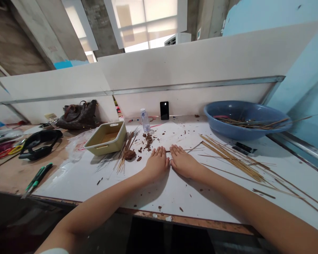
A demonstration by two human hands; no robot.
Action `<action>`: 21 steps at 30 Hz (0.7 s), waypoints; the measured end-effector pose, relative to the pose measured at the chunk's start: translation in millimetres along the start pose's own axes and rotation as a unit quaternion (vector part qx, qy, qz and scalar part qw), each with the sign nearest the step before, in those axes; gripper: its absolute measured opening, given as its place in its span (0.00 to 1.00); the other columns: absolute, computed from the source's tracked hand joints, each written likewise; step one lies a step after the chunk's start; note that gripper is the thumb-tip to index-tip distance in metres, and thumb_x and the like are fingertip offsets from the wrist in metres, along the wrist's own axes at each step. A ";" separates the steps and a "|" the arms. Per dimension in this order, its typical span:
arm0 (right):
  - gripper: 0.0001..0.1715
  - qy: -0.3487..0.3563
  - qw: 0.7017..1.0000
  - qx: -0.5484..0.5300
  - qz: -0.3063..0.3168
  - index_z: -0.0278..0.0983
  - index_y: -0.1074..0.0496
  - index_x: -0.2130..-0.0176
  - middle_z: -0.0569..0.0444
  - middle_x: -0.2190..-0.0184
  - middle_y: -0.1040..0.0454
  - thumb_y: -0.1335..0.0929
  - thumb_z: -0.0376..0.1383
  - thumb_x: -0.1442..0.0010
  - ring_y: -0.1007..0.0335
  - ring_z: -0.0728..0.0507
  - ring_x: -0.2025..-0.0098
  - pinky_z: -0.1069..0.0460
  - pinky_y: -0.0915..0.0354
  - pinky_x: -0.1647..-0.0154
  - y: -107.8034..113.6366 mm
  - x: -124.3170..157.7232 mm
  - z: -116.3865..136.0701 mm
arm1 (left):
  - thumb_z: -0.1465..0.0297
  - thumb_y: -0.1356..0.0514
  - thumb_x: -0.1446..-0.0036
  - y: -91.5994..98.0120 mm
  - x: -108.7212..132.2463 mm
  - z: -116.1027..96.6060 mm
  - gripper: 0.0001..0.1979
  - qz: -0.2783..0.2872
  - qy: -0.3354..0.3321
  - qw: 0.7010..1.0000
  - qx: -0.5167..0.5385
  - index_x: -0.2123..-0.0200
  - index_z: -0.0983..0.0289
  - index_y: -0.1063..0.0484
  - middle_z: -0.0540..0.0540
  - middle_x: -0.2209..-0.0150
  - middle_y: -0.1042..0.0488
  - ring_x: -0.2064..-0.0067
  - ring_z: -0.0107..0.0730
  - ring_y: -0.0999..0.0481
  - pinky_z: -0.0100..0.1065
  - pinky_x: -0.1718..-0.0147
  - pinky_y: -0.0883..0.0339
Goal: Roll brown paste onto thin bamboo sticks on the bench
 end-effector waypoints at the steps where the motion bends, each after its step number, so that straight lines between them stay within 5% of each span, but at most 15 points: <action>1: 0.42 0.001 1.000 0.002 0.005 0.16 0.41 0.23 0.26 0.23 0.42 0.46 0.42 0.21 0.46 0.29 0.19 0.32 0.42 0.19 -0.1 2.5 1.8 | 0.62 0.56 0.21 -2.9 1.4 -1.2 0.35 -0.002 -0.005 1.000 -0.005 0.22 0.81 0.43 0.74 0.21 0.42 0.18 0.52 0.43 0.50 0.19 0.53; 21: 0.40 -0.002 1.000 0.010 0.006 0.13 0.41 0.24 0.24 0.24 0.41 0.45 0.38 0.23 0.44 0.27 0.20 0.32 0.41 0.20 4.1 -4.8 1.0 | 0.64 0.56 0.21 -0.8 -5.8 6.4 0.35 0.011 0.026 1.000 -0.002 0.22 0.83 0.45 0.74 0.21 0.44 0.18 0.52 0.46 0.49 0.19 0.52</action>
Point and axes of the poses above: each hand's wrist, its own x-axis away from the middle knuckle, its own y-axis out of the back of the hand, z = x × y, the point moved 7 cm from there along -x, towards the middle knuckle
